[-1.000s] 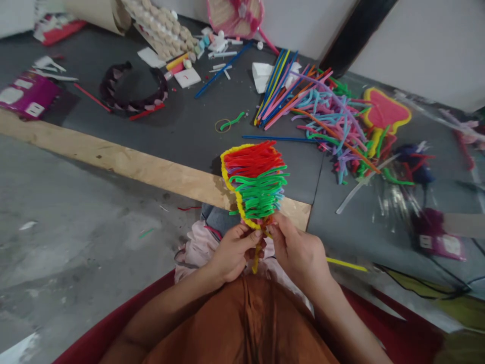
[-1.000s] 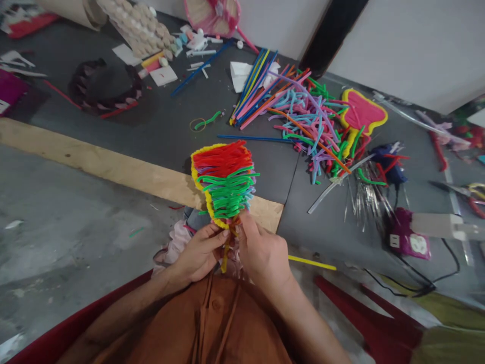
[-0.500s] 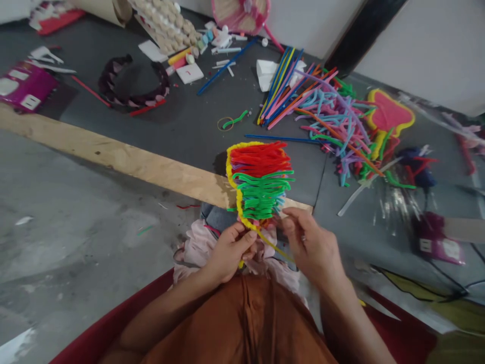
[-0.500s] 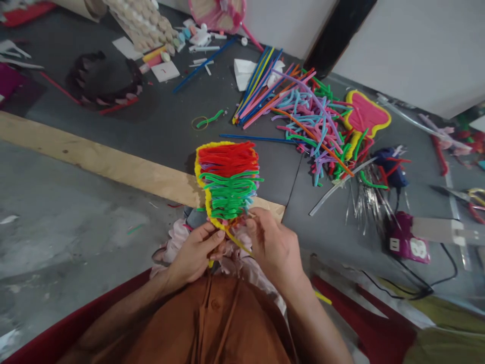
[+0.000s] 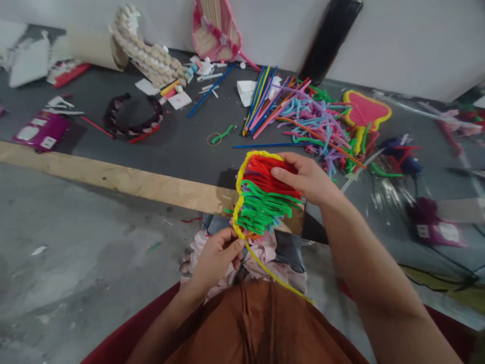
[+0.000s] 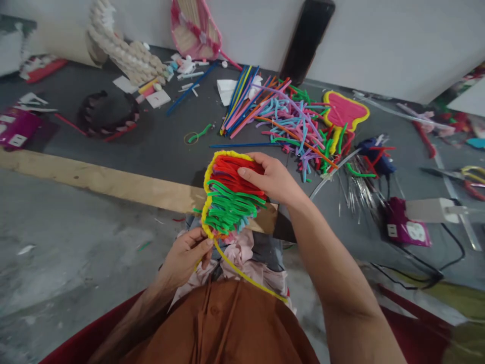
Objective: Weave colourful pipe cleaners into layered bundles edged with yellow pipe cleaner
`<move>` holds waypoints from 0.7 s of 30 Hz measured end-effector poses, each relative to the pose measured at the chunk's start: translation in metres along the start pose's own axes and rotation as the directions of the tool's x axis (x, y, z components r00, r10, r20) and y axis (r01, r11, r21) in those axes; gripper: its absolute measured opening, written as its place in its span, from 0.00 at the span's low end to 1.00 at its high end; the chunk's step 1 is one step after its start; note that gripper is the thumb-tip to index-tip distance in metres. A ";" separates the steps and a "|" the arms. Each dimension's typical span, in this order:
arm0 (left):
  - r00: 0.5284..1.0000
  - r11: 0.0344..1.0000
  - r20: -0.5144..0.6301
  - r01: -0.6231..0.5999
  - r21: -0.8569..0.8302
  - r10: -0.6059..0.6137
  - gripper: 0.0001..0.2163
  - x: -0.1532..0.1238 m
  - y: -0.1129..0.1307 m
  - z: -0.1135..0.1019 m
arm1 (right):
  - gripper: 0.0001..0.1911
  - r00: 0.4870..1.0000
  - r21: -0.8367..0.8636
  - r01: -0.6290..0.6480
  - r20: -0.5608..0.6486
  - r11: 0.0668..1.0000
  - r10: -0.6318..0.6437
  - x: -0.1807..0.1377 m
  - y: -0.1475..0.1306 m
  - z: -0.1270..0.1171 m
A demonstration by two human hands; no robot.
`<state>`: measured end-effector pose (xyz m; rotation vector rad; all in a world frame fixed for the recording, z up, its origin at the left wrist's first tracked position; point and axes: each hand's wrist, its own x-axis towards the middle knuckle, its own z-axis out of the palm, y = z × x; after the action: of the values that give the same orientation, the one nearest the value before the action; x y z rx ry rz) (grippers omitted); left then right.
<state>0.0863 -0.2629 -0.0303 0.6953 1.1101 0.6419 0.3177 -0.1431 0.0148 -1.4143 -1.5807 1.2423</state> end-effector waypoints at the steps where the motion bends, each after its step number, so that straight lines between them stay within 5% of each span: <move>1: 1.000 0.999 -0.019 -0.011 -0.043 0.010 0.14 0.000 -0.002 0.003 | 0.22 1.000 0.031 -0.019 -0.024 0.999 0.019 -0.001 0.001 0.004; 8: 0.988 0.950 -0.154 -0.064 -0.304 0.017 0.16 0.002 -0.004 0.027 | 0.14 0.945 -0.034 0.015 -0.327 0.999 -0.026 -0.001 0.010 0.023; 16: 0.990 0.966 -0.142 -0.049 -0.253 0.013 0.20 0.002 0.003 0.022 | 0.17 0.977 0.117 0.046 -0.213 0.992 -0.021 0.006 0.006 0.013; 21: 0.974 0.954 -0.214 -0.133 -0.268 0.075 0.18 0.003 -0.003 0.029 | 0.19 0.963 0.161 0.032 -0.269 0.986 0.013 0.006 0.013 0.024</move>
<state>0.1152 -0.2679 -0.0264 0.4522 1.1435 0.9573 0.2987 -0.1427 -0.0061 -1.4018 -1.2706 1.0943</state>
